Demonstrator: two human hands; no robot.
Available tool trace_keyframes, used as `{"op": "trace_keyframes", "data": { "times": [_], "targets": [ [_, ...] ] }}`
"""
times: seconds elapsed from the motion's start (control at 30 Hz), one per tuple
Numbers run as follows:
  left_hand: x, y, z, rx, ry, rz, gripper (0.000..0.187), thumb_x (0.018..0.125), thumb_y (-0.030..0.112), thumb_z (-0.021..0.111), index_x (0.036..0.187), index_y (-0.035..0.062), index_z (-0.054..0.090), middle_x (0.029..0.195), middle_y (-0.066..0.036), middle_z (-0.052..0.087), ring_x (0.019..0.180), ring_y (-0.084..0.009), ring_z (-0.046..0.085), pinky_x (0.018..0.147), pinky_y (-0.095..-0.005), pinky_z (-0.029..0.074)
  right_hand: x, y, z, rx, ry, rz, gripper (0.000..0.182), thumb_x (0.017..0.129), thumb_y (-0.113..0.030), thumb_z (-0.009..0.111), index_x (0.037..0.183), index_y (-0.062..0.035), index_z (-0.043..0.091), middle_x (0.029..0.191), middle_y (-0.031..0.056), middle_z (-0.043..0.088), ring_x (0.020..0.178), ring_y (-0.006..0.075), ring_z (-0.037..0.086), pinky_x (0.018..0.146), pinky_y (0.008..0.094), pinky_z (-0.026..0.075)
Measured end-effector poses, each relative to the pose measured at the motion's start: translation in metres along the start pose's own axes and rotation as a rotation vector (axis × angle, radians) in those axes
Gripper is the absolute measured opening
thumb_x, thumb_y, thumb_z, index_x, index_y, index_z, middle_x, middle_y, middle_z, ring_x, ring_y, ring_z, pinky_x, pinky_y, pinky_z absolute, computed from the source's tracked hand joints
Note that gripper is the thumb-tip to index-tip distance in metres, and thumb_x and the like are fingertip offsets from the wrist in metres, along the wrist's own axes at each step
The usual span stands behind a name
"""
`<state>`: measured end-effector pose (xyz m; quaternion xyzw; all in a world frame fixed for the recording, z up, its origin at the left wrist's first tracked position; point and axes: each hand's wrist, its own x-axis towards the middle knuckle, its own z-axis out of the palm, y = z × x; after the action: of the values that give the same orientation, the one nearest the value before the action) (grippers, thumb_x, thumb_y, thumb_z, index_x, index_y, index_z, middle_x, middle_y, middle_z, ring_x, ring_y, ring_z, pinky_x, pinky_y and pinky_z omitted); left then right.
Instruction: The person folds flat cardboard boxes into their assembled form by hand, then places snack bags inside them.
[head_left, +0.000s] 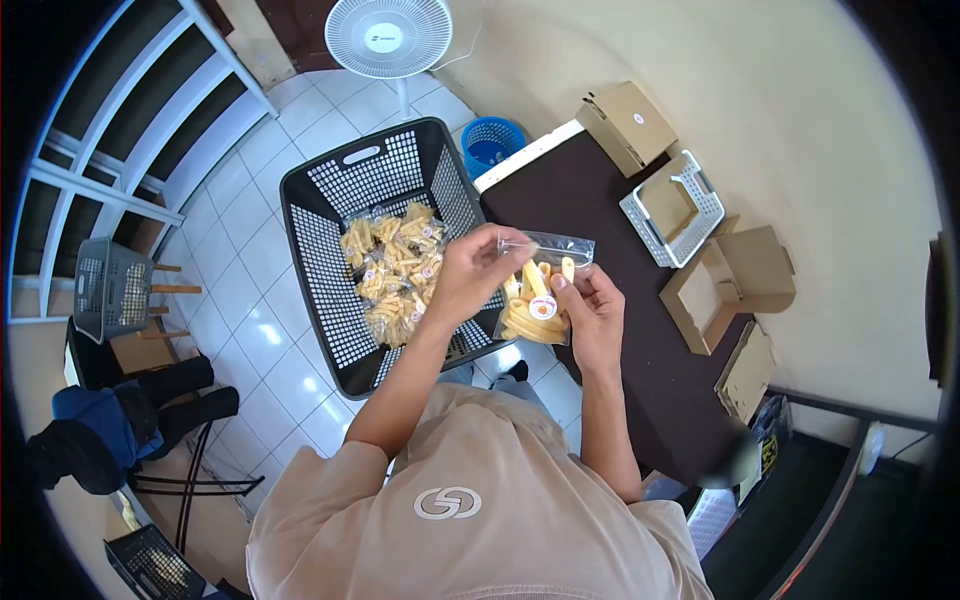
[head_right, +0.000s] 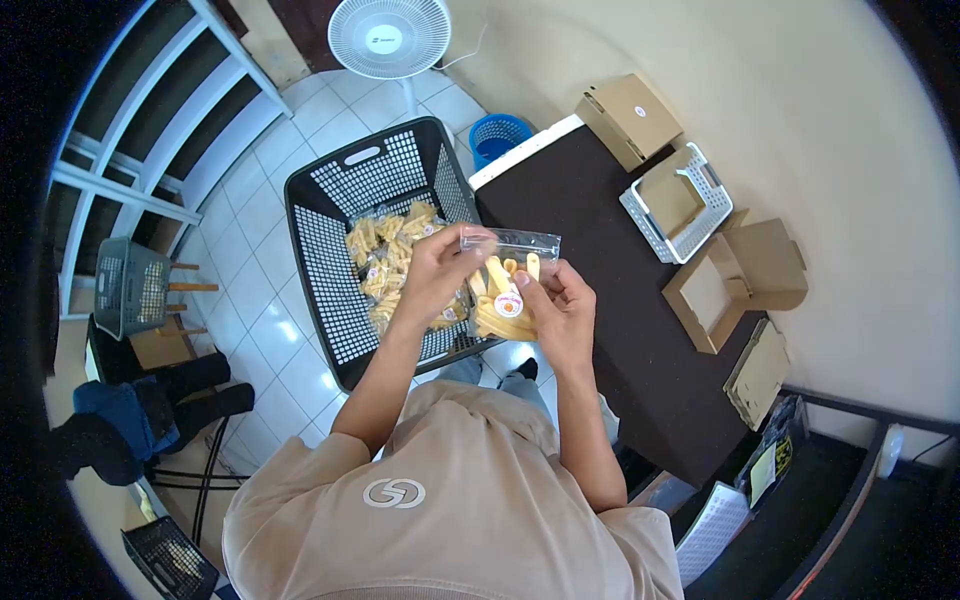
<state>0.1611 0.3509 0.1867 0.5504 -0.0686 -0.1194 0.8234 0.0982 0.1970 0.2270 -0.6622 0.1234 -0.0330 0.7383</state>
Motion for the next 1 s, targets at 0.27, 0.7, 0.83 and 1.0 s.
{"op": "trace_keyframes", "data": {
  "times": [0.27, 0.7, 0.83, 1.0],
  "targets": [
    [0.006, 0.000, 0.035, -0.011, 0.010, -0.025, 0.014, 0.085, 0.010, 0.069, 0.077, -0.0019, 0.069, 0.074, -0.005, 0.067, 0.068, -0.0049, 0.058, 0.063, -0.0203, 0.047, -0.009, 0.000, -0.021, 0.031, 0.079, -0.058, 0.004, 0.089, -0.002, 0.061, 0.093, 0.0005, 0.061, 0.083, 0.0020, 0.064, 0.072, 0.0032, 0.056, 0.063, 0.0192, 0.044],
    [0.000, -0.019, 0.056, 0.278, 0.310, 0.239, 0.035, 0.097, 0.021, 0.054, 0.075, -0.0035, 0.064, 0.065, -0.006, 0.064, 0.058, -0.0072, 0.057, 0.053, -0.0215, 0.044, -0.019, 0.003, -0.008, -0.077, 0.007, -0.189, 0.033, 0.086, -0.004, 0.067, 0.115, 0.0015, 0.052, 0.098, 0.0062, 0.064, 0.091, 0.0094, 0.059, 0.078, 0.0254, 0.050],
    [0.002, -0.016, 0.068, 0.153, 0.362, 0.241, 0.040, 0.096, 0.026, 0.056, 0.068, -0.0021, 0.063, 0.058, -0.002, 0.059, 0.050, -0.0024, 0.045, 0.045, -0.0208, 0.035, -0.016, 0.000, -0.020, -0.045, -0.064, -0.144, 0.031, 0.088, -0.007, 0.065, 0.116, 0.0017, 0.053, 0.100, 0.0065, 0.064, 0.089, 0.0083, 0.059, 0.077, 0.0253, 0.050],
    [0.006, -0.015, 0.090, 0.081, 0.395, 0.214, 0.042, 0.097, 0.026, 0.054, 0.068, -0.0018, 0.062, 0.057, -0.001, 0.058, 0.051, -0.0028, 0.045, 0.046, -0.0218, 0.036, -0.005, 0.006, -0.052, 0.156, -0.173, 0.013, 0.025, 0.094, -0.011, 0.057, 0.115, 0.0022, 0.054, 0.099, 0.0054, 0.062, 0.091, 0.0071, 0.056, 0.080, 0.0248, 0.047]
  ]
}}
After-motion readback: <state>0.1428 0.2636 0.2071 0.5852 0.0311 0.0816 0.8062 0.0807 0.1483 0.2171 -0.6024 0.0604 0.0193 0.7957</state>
